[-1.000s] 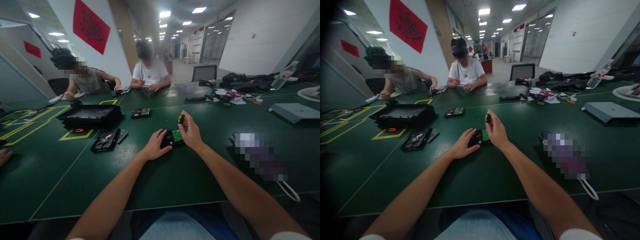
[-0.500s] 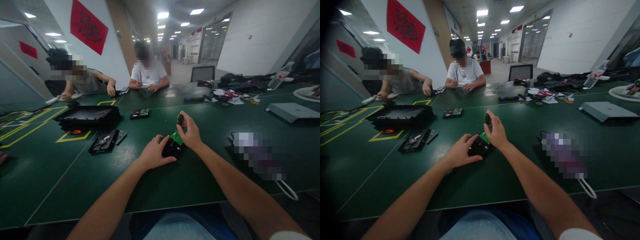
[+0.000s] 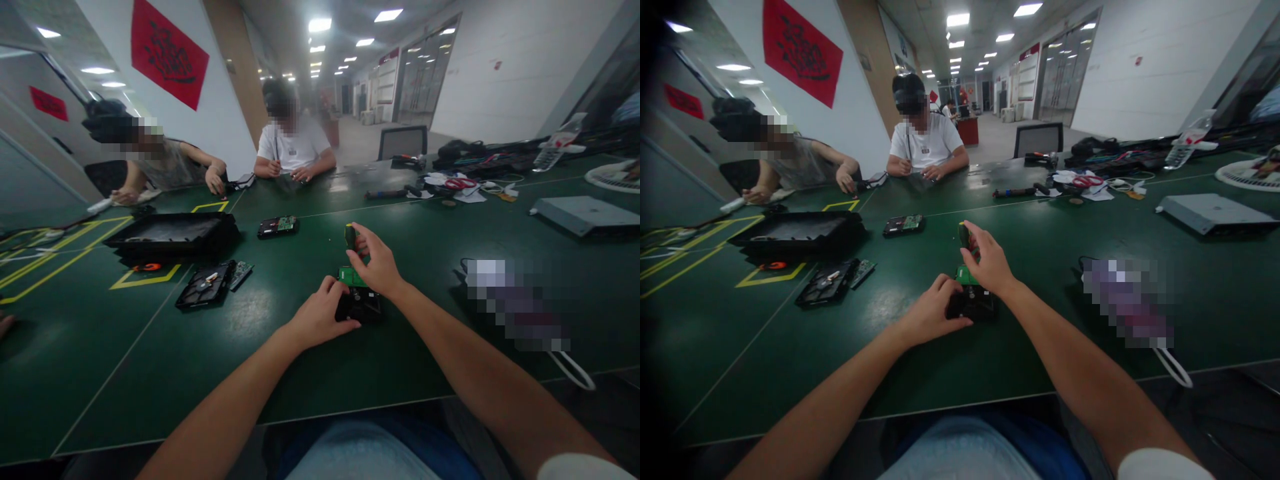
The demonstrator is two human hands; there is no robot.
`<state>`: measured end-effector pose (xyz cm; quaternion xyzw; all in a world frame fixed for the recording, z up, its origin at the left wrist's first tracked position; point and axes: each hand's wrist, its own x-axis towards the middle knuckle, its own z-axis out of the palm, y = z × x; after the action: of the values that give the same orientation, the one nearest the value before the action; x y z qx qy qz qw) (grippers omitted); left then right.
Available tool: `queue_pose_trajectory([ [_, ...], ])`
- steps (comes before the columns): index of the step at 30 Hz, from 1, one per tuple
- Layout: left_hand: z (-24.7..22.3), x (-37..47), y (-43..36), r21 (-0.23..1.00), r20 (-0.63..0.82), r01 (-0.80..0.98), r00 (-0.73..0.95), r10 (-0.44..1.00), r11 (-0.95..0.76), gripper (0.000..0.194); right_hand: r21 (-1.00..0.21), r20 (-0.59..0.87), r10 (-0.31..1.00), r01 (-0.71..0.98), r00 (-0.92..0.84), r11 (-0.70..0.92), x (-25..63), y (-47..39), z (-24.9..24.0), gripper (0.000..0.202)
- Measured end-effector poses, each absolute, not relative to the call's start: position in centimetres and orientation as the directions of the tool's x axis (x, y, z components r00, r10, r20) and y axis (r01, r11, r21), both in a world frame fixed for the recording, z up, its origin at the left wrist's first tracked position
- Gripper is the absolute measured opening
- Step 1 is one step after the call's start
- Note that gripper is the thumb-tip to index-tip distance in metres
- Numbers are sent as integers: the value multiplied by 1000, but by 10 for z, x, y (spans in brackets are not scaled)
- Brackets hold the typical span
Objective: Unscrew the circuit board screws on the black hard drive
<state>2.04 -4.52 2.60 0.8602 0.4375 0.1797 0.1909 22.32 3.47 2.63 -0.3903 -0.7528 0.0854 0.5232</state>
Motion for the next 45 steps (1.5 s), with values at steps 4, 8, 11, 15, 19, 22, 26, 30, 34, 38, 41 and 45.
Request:
queue_pose_trajectory([
  [4,18,47,-51,476,156,752,439,885,-457,48,-554,721,680,480,-131,680,221,35,26,61],
  [8,12,59,-54,522,185,734,398,898,-433,40,-550,725,676,482,-130,682,220,34,26,60],
  [11,15,49,-51,622,239,588,487,840,-518,35,-546,728,674,487,-128,682,222,35,25,60],
  [15,20,19,-34,583,317,550,523,791,-598,51,-537,739,664,495,-114,683,223,36,24,61],
  [19,9,-5,-6,516,320,558,579,750,-650,93,-527,744,660,516,-104,675,223,36,24,61],
  [22,-2,-11,10,506,304,590,561,770,-629,99,-521,747,656,516,-110,680,222,35,23,61],
  [26,-7,-9,20,453,297,595,601,742,-664,99,-525,747,657,512,-106,679,221,34,25,60],
  [30,-8,-8,21,398,288,597,639,713,-696,92,-523,751,653,512,-102,682,219,33,26,60],
  [34,-8,-8,23,375,304,601,640,706,-706,88,-525,751,652,507,-102,684,219,33,24,61],
  [38,-5,-4,20,375,314,622,612,726,-687,85,-524,749,653,501,-112,688,220,33,23,61],
  [41,-3,2,13,354,312,678,564,765,-644,83,-526,747,654,494,-122,692,221,33,24,62],
  [45,-2,9,2,293,311,782,467,828,-550,62,-525,744,656,493,-129,693,221,32,25,61],
])
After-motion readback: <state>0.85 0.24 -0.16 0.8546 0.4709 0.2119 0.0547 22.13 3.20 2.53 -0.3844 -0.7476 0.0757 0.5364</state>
